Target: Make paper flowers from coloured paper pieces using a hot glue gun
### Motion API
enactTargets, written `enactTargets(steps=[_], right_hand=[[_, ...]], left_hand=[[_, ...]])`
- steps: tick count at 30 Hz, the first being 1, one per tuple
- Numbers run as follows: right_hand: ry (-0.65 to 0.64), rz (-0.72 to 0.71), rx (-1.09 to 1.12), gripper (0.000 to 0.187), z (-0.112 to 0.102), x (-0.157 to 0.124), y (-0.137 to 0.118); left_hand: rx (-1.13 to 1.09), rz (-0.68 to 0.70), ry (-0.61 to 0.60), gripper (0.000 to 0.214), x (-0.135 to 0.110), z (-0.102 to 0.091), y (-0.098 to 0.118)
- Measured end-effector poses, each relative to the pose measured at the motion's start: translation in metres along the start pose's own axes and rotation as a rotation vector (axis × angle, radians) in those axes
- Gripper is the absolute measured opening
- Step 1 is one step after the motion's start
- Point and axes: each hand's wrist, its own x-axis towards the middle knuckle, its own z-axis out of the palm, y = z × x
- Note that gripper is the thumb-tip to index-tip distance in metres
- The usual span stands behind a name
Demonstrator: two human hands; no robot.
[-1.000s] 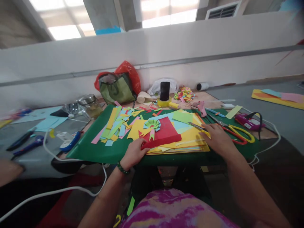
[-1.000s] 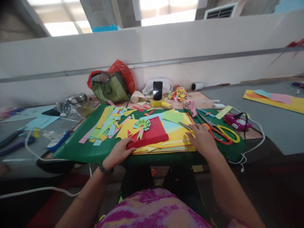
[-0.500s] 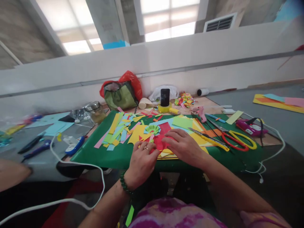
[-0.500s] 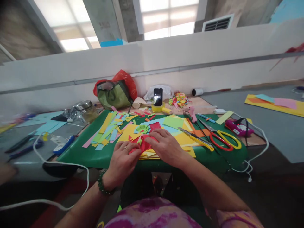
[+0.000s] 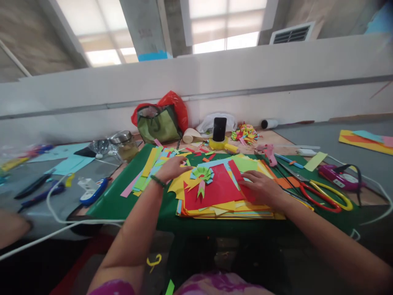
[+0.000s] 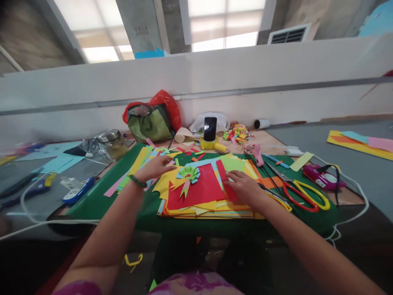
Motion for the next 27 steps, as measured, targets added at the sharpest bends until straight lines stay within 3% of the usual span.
enactTargets(steps=[4,9,11,14,17,20,23,27], right_hand=[[0.057,0.08,0.006,0.047,-0.018,0.002,0.001],[0.082,0.216,0.218,0.034,-0.037,0.039,-0.006],[-0.017,0.327,0.351,0.029,-0.029,0.065,-0.007],[-0.26,0.551,0.587,0.035,-0.002,0.105,-0.008],[-0.383,0.644,0.723,0.043,0.029,0.135,-0.011],[-0.366,0.639,0.767,0.049,0.051,0.151,-0.014],[-0.295,0.641,0.829,0.059,0.06,0.156,-0.014],[-0.186,0.617,0.923,0.063,0.06,0.158,-0.008]], left_hand=[[-0.089,0.086,-0.161,0.078,0.036,0.037,0.008],[-0.117,0.095,-0.191,0.083,0.048,0.061,0.0],[-0.136,0.092,-0.182,0.08,0.048,0.067,-0.004],[-0.181,0.099,-0.174,0.069,0.044,0.072,-0.006],[-0.246,0.112,-0.144,0.067,0.04,0.076,-0.003],[-0.341,0.112,-0.106,0.08,0.038,0.077,0.0],[-0.469,0.089,-0.106,0.086,0.038,0.073,0.002],[-0.647,0.067,-0.198,0.039,0.039,0.063,0.001]])
